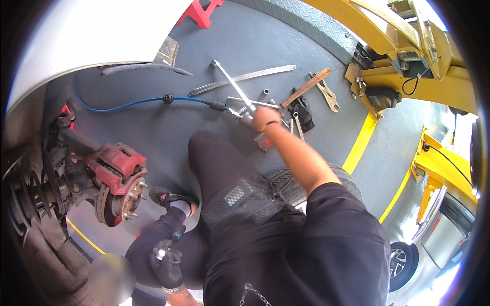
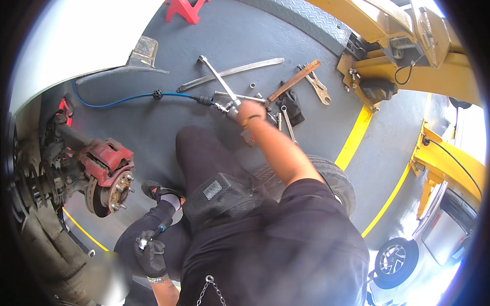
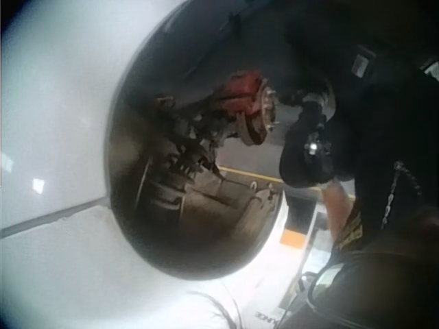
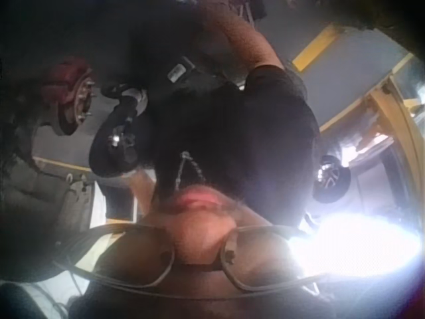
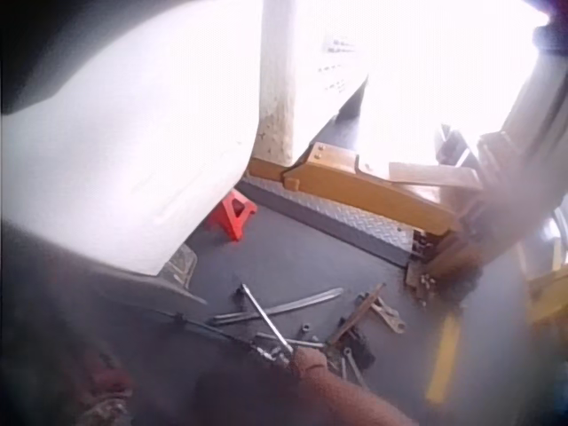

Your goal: The person works on a car's front brake assembly in a garage. They use a pneumatic impact wrench and a ratchet to remove and install bolts on the brake caliper and rotor. The person also picks up tools and a rag from the floor and moves around the vehicle.

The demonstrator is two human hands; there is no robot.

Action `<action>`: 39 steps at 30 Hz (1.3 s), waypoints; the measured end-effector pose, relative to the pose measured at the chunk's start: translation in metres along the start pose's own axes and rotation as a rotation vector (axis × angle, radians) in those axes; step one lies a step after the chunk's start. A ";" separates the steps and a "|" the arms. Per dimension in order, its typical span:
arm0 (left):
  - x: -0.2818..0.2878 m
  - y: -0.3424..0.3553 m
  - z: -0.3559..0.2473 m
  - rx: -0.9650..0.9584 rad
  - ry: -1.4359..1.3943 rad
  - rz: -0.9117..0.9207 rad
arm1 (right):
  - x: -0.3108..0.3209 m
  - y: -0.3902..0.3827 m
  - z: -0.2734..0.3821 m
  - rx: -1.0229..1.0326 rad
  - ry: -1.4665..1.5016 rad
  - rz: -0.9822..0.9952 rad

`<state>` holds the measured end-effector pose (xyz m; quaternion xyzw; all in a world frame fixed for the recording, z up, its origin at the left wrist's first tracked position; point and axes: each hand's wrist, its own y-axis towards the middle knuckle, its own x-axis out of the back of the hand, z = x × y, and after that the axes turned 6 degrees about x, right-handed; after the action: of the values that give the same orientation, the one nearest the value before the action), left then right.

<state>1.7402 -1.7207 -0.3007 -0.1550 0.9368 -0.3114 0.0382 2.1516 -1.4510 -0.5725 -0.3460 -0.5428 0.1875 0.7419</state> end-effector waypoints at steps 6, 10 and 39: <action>-0.007 0.004 -0.004 -0.013 0.026 0.000 | 0.056 0.052 -0.136 -0.199 -0.231 -0.365; -0.013 0.003 -0.011 0.014 0.060 0.021 | 0.061 0.056 -0.168 -0.189 -0.090 -0.482; -0.006 -0.048 -0.054 -0.320 -0.629 0.083 | 0.049 -0.105 -0.007 0.720 0.321 -0.554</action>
<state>1.7500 -1.7246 -0.2292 -0.2092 0.9216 -0.0958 0.3125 2.1645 -1.4941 -0.4652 0.0658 -0.3939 0.1030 0.9110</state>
